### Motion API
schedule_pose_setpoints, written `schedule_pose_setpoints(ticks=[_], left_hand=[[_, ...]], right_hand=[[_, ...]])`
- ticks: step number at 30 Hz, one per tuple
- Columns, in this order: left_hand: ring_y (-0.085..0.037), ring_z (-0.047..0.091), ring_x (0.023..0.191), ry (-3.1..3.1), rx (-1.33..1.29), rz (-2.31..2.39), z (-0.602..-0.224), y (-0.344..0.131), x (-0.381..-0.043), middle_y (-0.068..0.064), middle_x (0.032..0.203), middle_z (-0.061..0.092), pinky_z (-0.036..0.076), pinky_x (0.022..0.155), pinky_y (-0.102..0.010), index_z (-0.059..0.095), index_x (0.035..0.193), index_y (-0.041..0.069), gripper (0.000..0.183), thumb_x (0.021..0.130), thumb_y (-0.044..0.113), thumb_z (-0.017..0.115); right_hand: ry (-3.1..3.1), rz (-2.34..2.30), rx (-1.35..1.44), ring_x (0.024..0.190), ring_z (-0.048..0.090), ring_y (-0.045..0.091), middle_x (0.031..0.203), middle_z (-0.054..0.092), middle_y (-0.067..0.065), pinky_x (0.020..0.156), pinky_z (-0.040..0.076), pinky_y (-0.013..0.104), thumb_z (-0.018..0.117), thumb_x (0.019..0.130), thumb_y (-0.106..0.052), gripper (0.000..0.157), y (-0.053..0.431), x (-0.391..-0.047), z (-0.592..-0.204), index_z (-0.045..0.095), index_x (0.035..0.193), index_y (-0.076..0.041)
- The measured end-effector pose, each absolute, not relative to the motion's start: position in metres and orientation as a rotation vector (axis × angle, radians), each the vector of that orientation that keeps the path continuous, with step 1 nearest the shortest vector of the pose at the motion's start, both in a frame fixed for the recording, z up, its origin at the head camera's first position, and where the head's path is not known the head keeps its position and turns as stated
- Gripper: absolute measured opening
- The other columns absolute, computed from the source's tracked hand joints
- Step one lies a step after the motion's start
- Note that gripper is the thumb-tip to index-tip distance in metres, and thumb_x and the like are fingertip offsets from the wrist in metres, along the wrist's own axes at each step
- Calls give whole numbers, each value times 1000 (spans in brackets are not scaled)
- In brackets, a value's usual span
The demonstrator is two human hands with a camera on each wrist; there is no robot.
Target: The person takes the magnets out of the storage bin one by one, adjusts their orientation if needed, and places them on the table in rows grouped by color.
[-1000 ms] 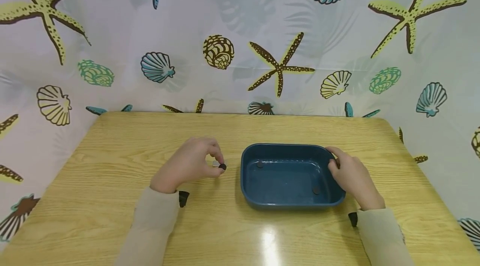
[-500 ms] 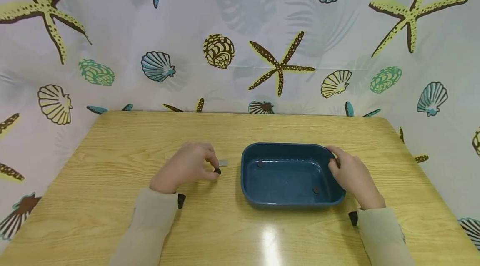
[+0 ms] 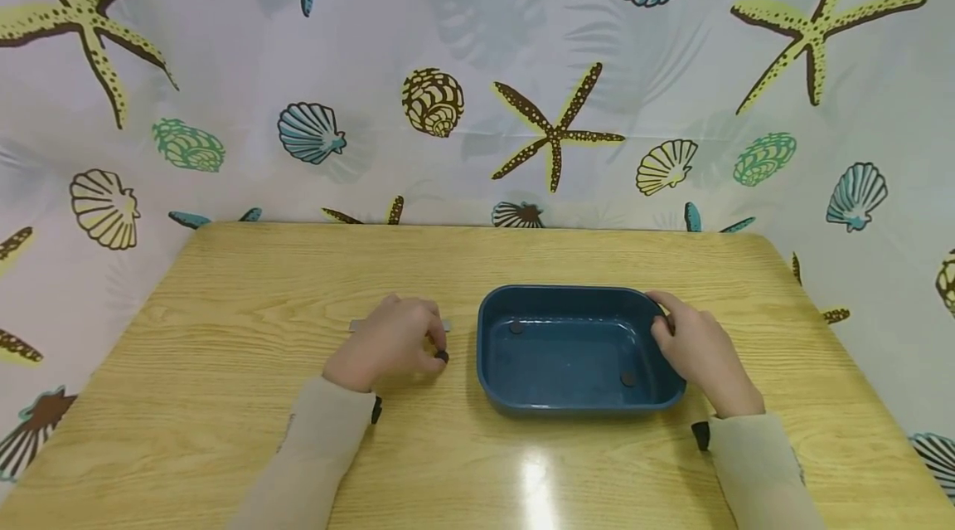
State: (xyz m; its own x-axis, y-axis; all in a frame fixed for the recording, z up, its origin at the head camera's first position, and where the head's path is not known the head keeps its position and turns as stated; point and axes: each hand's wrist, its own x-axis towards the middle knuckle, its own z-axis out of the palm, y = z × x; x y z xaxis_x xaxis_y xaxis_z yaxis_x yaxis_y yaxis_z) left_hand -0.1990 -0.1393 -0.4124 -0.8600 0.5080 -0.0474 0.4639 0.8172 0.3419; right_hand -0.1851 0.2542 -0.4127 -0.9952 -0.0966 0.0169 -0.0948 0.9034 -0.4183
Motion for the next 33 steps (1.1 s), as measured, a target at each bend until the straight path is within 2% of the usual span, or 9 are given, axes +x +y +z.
schedule_pose_setpoints(ticks=[9, 17, 26, 33], left_hand=[[-11, 65, 84, 2860, 739, 481, -419, -141, -197, 9, 89, 69, 38, 112, -58, 80, 78, 22, 8, 81, 16, 84], [-9, 63, 82, 2881, 753, 470, -420, -140, -196, 10, 87, 69, 42, 102, -50, 81, 79, 20, 5, 80, 16, 84], [-8, 63, 82, 2855, 760, 489, -419, -140, -198, 9, 89, 69, 43, 100, -50, 82, 83, 20, 4, 81, 17, 83], [-13, 66, 87, 2825, 735, 537, -416, -143, -200, 7, 96, 70, 45, 100, -48, 82, 92, 19, 9, 83, 21, 84]], right_hand=[[3064, -672, -160, 49, 41, 15, 60, 46, 0, 51, 34, 30, 48, 105, -13, 45, 254, -185, -413, 51, 149, -6], [3063, -668, -159, 49, 41, 15, 60, 46, 0, 51, 33, 30, 47, 105, -13, 45, 254, -186, -413, 50, 149, -6], [3050, -663, -137, 50, 42, 15, 60, 46, 0, 51, 34, 30, 47, 105, -13, 46, 256, -186, -412, 50, 150, -6], [3044, -669, -136, 50, 42, 15, 60, 46, 0, 51, 34, 30, 47, 105, -13, 46, 255, -186, -412, 50, 150, -6]])
